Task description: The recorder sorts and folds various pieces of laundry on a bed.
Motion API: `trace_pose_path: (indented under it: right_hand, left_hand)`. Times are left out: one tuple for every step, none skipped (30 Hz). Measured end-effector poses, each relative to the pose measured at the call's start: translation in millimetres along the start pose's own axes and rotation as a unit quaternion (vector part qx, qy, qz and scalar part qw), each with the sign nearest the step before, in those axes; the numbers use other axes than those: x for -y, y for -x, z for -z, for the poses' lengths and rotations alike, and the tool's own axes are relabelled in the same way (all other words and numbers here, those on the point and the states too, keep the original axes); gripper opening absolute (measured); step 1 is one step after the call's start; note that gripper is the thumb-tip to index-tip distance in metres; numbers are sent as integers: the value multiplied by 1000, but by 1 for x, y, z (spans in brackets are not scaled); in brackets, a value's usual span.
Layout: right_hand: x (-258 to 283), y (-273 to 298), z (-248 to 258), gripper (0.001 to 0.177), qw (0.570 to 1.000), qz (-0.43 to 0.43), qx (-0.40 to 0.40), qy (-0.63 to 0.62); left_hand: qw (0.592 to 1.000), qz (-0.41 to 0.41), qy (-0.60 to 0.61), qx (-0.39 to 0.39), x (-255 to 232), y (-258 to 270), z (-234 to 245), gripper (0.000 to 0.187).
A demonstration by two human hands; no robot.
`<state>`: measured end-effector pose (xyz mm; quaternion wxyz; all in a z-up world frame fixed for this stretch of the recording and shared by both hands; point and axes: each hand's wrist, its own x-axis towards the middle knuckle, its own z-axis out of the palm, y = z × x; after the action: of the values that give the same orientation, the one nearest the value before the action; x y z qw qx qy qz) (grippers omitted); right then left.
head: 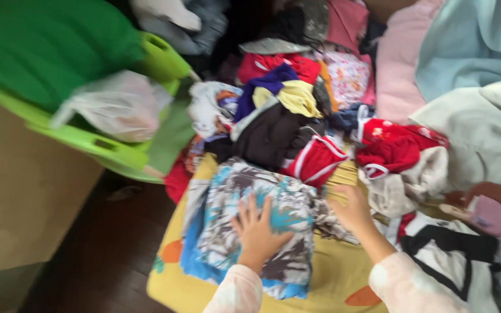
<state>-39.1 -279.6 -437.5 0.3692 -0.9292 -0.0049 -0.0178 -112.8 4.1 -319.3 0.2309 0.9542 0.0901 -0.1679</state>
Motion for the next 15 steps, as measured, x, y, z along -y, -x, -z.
trace_pose_path:
  right_hand:
    - [-41,5,6,40,1000,-2,1,5]
    - [-81,10,13,41,997,2,-38,69]
    - [-119,16,18,42,988,7,-79,129]
    - [-122,13,31,42,988,5,-79,131]
    - [-126,19,47,39,969,20,-102,223]
    - [-130,26,64,36,941,37,-123,313]
    - [-152,24,65,36,942,35,-120,312]
    - [-174,22,67,36,956,63,-95,272]
    - [-194,18,68,35,966,92,-74,229]
    - [-190,16,73,35,967,90,-77,226]
    - [-187,16,83,29,992,-70,-61,83]
    - [-184,16,94,24,971,-224,-42,-67]
    - [-180,23,119,24,971,-226,-46,-67]
    - [-176,31,144,19,945,-241,-104,-195]
    - [-170,40,169,20,901,-249,-158,-319]
  left_hand:
    - [1000,-1,4,4,14,-6,-28,116]
    - [998,29,-26,41,27,-12,-56,121]
    - [993,59,-61,77,42,-19,-81,127]
    - [993,58,-60,80,41,-25,-80,127]
    - [989,78,-64,106,39,-24,-80,125]
    - [984,98,-68,132,36,-22,-79,123]
    - [983,99,-71,134,36,-21,-78,123]
    - [982,100,-70,141,36,-19,-75,122]
    - [982,98,-71,145,35,-20,-70,122]
    - [982,97,-75,144,36,-18,-69,122]
    - [985,96,-83,119,34,-17,-69,119]
    - [987,95,-90,95,32,-16,-68,116]
    - [987,90,-91,95,26,-15,-71,116]
    - [988,115,-72,71,20,-14,-74,106]
    - [987,142,-53,48,15,-11,-77,96]
